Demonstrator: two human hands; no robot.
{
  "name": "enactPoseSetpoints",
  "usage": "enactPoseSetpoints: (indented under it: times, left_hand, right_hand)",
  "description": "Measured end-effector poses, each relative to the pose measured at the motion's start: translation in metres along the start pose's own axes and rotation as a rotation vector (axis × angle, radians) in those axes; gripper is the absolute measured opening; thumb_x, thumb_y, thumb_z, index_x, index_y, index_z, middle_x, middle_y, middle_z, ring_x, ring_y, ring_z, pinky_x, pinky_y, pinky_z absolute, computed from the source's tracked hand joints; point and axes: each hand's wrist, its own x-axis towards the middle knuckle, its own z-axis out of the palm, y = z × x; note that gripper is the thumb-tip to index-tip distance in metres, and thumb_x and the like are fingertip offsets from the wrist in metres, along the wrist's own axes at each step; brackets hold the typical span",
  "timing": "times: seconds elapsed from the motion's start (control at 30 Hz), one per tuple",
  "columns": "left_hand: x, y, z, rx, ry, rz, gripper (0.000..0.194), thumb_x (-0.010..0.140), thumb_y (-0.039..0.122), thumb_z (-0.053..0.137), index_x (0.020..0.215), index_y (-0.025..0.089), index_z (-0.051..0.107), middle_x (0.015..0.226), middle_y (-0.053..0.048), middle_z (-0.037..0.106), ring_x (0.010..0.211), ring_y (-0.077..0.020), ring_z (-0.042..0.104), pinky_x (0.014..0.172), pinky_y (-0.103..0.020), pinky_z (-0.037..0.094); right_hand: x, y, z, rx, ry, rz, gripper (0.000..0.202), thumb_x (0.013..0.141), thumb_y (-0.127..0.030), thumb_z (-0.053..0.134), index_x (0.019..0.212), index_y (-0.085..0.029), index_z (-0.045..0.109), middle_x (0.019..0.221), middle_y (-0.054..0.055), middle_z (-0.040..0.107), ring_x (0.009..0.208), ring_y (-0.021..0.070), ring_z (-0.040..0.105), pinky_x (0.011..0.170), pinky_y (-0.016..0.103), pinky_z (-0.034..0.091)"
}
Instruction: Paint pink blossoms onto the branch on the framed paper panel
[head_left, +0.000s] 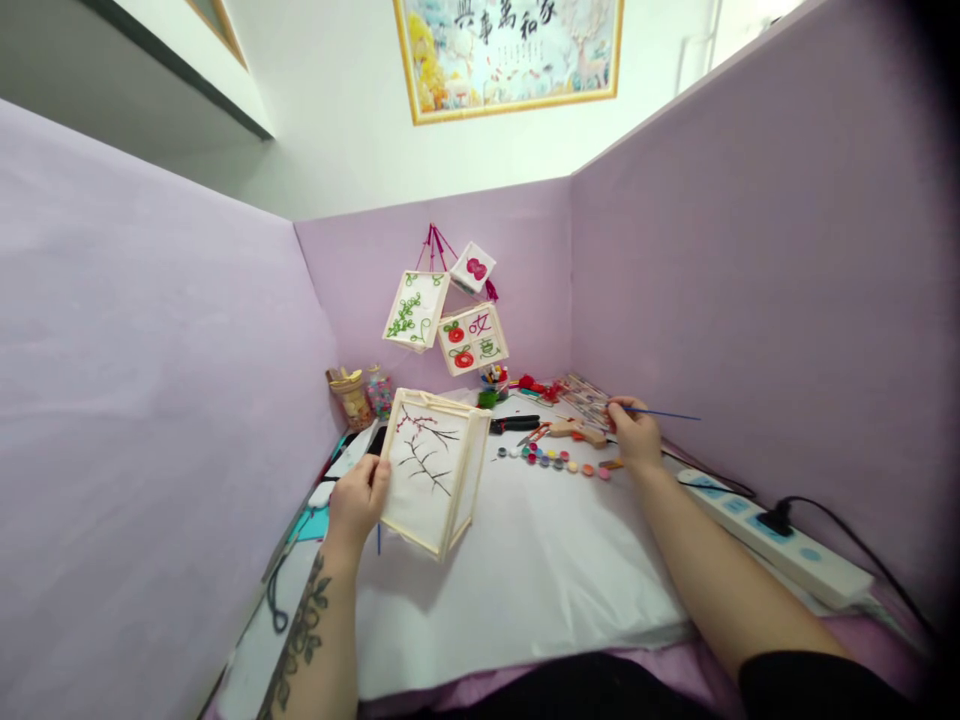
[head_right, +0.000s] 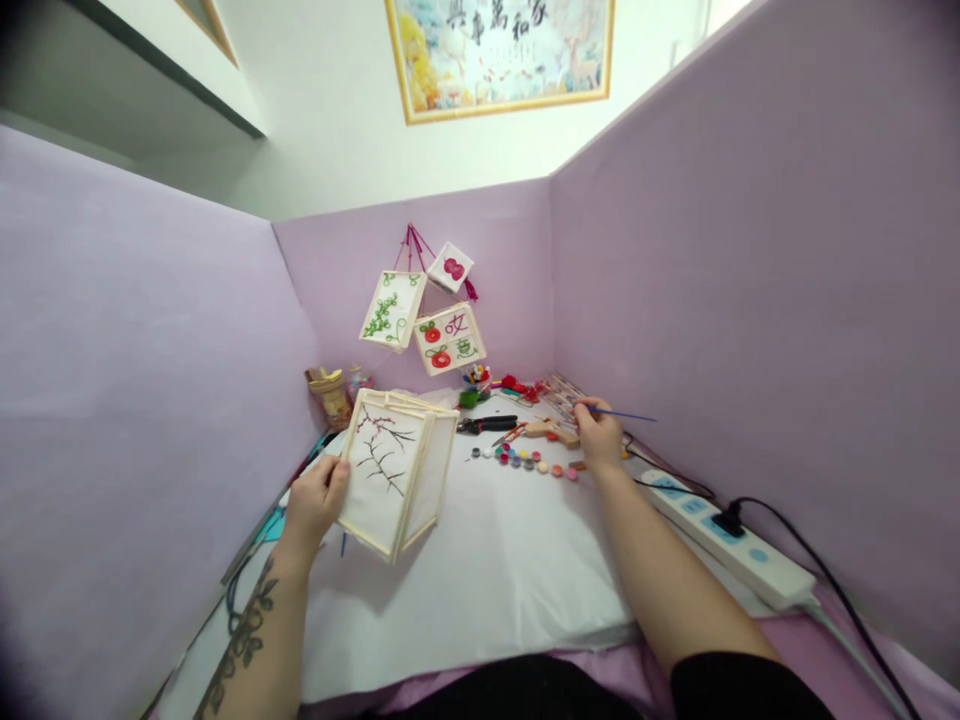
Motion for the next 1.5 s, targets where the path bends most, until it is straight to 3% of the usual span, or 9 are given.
enactPoseSetpoints:
  times: [0.2, 0.37, 0.63, 0.73, 0.9, 1.13, 1.5]
  left_hand:
    - [0.000, 0.005, 0.000, -0.051, 0.011, -0.052, 0.032, 0.092, 0.042, 0.044, 0.071, 0.022, 0.056, 0.060, 0.000, 0.060, 0.059, -0.0164, 0.056, 0.059, -0.025, 0.040]
    - [0.001, 0.008, -0.002, -0.085, -0.004, -0.089, 0.032, 0.088, 0.046, 0.048, 0.071, 0.021, 0.057, 0.057, 0.002, 0.057, 0.057, -0.0156, 0.053, 0.055, -0.024, 0.040]
    - [0.001, 0.004, 0.001, -0.121, -0.046, -0.101, 0.034, 0.084, 0.051, 0.052, 0.070, 0.021, 0.057, 0.057, 0.003, 0.056, 0.057, -0.0154, 0.053, 0.056, -0.025, 0.040]
    - [-0.002, 0.006, 0.002, -0.133, -0.059, -0.098, 0.035, 0.083, 0.053, 0.053, 0.068, 0.022, 0.057, 0.056, 0.004, 0.055, 0.055, -0.0146, 0.052, 0.056, -0.025, 0.039]
    - [-0.009, 0.020, -0.001, -0.220, -0.009, -0.085, 0.037, 0.080, 0.051, 0.057, 0.059, 0.023, 0.046, 0.051, 0.007, 0.040, 0.050, -0.0118, 0.039, 0.052, -0.025, 0.031]
    - [-0.016, 0.031, 0.001, -0.362, -0.016, -0.073, 0.040, 0.078, 0.046, 0.061, 0.057, 0.023, 0.038, 0.050, 0.008, 0.035, 0.049, -0.0097, 0.032, 0.048, -0.024, 0.026]
    - [-0.017, 0.032, 0.003, -0.383, -0.030, -0.004, 0.039, 0.078, 0.042, 0.062, 0.056, 0.023, 0.037, 0.049, 0.008, 0.037, 0.047, -0.0091, 0.033, 0.045, -0.022, 0.028]
  right_hand:
    - [-0.011, -0.006, 0.006, 0.018, -0.143, 0.040, 0.035, 0.063, -0.052, 0.068, 0.077, -0.022, 0.059, 0.063, 0.002, 0.067, 0.053, 0.0145, 0.056, 0.050, 0.027, 0.044]
    - [-0.023, -0.006, 0.014, -0.022, -0.247, 0.042, 0.025, 0.064, -0.041, 0.070, 0.071, -0.022, 0.055, 0.054, -0.004, 0.059, 0.049, 0.0120, 0.053, 0.049, 0.024, 0.042]
    - [-0.028, -0.006, 0.017, -0.105, -0.414, 0.049, 0.022, 0.065, -0.039, 0.066, 0.077, -0.020, 0.063, 0.062, -0.001, 0.064, 0.055, 0.0132, 0.058, 0.053, 0.026, 0.050]
    - [-0.034, -0.006, 0.019, -0.165, -0.473, 0.055, 0.018, 0.065, -0.034, 0.067, 0.075, -0.020, 0.063, 0.061, -0.001, 0.063, 0.052, 0.0126, 0.057, 0.047, 0.023, 0.046]
    - [-0.044, 0.000, 0.025, -0.258, -0.515, 0.054, 0.023, 0.072, -0.037, 0.064, 0.087, -0.019, 0.066, 0.065, 0.000, 0.065, 0.046, 0.0122, 0.053, 0.036, 0.021, 0.035]
    - [-0.048, 0.020, 0.035, -0.339, -0.530, -0.105, 0.032, 0.079, -0.051, 0.061, 0.085, -0.020, 0.066, 0.064, 0.000, 0.062, 0.056, 0.0149, 0.056, 0.050, 0.025, 0.043]
    - [-0.059, 0.017, 0.042, -0.486, -0.575, -0.290, 0.026, 0.083, -0.042, 0.058, 0.082, -0.018, 0.069, 0.062, 0.000, 0.062, 0.060, 0.0153, 0.054, 0.061, 0.028, 0.042]
